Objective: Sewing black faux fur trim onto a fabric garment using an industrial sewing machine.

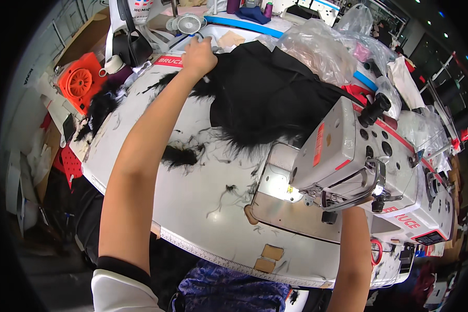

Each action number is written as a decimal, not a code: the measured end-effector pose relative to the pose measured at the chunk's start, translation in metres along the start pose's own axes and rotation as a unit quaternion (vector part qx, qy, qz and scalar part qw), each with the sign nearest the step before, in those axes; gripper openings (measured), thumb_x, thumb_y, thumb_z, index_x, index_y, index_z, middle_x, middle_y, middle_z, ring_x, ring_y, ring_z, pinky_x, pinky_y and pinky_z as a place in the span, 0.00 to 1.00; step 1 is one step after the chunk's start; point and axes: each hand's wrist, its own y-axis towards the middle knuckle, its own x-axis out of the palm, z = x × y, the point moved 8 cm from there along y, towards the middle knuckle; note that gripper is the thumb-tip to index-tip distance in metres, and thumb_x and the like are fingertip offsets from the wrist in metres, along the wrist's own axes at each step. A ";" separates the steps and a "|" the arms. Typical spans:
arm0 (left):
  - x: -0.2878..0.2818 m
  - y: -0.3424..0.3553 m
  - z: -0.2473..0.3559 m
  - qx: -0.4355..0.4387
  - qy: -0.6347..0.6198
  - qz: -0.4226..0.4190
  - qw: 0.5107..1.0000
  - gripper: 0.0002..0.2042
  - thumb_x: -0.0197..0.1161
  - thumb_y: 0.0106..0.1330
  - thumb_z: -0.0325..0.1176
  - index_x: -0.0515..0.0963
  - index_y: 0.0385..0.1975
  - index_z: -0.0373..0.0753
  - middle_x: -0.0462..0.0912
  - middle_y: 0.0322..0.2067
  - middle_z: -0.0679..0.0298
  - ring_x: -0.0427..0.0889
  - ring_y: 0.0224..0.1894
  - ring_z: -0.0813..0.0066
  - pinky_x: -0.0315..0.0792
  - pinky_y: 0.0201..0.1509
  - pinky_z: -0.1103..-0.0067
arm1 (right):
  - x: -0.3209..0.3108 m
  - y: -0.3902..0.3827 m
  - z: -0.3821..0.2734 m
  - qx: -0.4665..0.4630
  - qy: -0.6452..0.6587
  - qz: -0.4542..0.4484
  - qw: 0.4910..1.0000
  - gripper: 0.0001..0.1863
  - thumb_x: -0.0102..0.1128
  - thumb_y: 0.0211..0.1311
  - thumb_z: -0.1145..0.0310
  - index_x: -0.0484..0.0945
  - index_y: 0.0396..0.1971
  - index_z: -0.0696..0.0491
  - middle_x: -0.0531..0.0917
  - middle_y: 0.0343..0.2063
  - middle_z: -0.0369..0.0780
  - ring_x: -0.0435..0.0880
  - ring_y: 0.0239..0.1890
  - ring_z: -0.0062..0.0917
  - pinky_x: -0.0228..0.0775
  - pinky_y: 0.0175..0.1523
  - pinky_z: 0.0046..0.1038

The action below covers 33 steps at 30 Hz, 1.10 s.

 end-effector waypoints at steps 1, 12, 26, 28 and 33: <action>-0.002 -0.001 0.008 0.035 -0.162 -0.027 0.986 0.19 0.56 0.53 0.27 0.71 0.47 0.36 0.75 0.44 0.48 0.80 0.36 0.65 0.74 0.40 0.75 | 0.008 0.007 -0.005 0.000 -0.001 -0.002 1.000 0.38 0.48 0.47 0.37 0.67 0.53 0.49 0.68 0.53 0.42 0.66 0.55 0.40 0.54 0.59 0.47; 0.018 -0.060 0.126 0.100 -0.432 -0.179 0.878 0.16 0.51 0.43 0.15 0.78 0.32 0.34 0.78 0.29 0.46 0.78 0.39 0.51 0.72 0.39 0.70 | 0.030 0.048 -0.041 0.052 -0.059 -0.009 0.997 0.34 0.49 0.48 0.43 0.68 0.51 0.50 0.70 0.50 0.43 0.68 0.52 0.39 0.56 0.56 0.44; -0.048 -0.062 0.069 0.150 -0.419 -0.147 0.884 0.10 0.59 0.56 0.30 0.75 0.37 0.35 0.74 0.32 0.54 0.76 0.34 0.57 0.71 0.38 0.70 | -0.014 -0.047 0.022 0.083 -0.112 -0.059 0.988 0.28 0.50 0.50 0.49 0.70 0.48 0.52 0.73 0.46 0.44 0.71 0.48 0.37 0.60 0.53 0.41; -0.083 -0.114 0.131 0.275 -0.539 -0.266 0.750 0.19 0.62 0.56 0.40 0.73 0.44 0.36 0.73 0.33 0.57 0.74 0.40 0.59 0.68 0.44 0.72 | -0.007 -0.008 0.006 0.092 -0.121 -0.060 0.987 0.27 0.50 0.50 0.50 0.70 0.47 0.52 0.73 0.45 0.44 0.71 0.47 0.37 0.60 0.52 0.40; -0.082 -0.165 0.150 0.458 -0.320 -0.211 0.802 0.14 0.57 0.48 0.28 0.76 0.38 0.46 0.68 0.26 0.68 0.69 0.35 0.72 0.60 0.45 0.75 | -0.003 0.004 0.007 0.090 -0.136 -0.076 0.984 0.25 0.50 0.50 0.52 0.71 0.46 0.53 0.74 0.44 0.44 0.72 0.46 0.37 0.62 0.51 0.39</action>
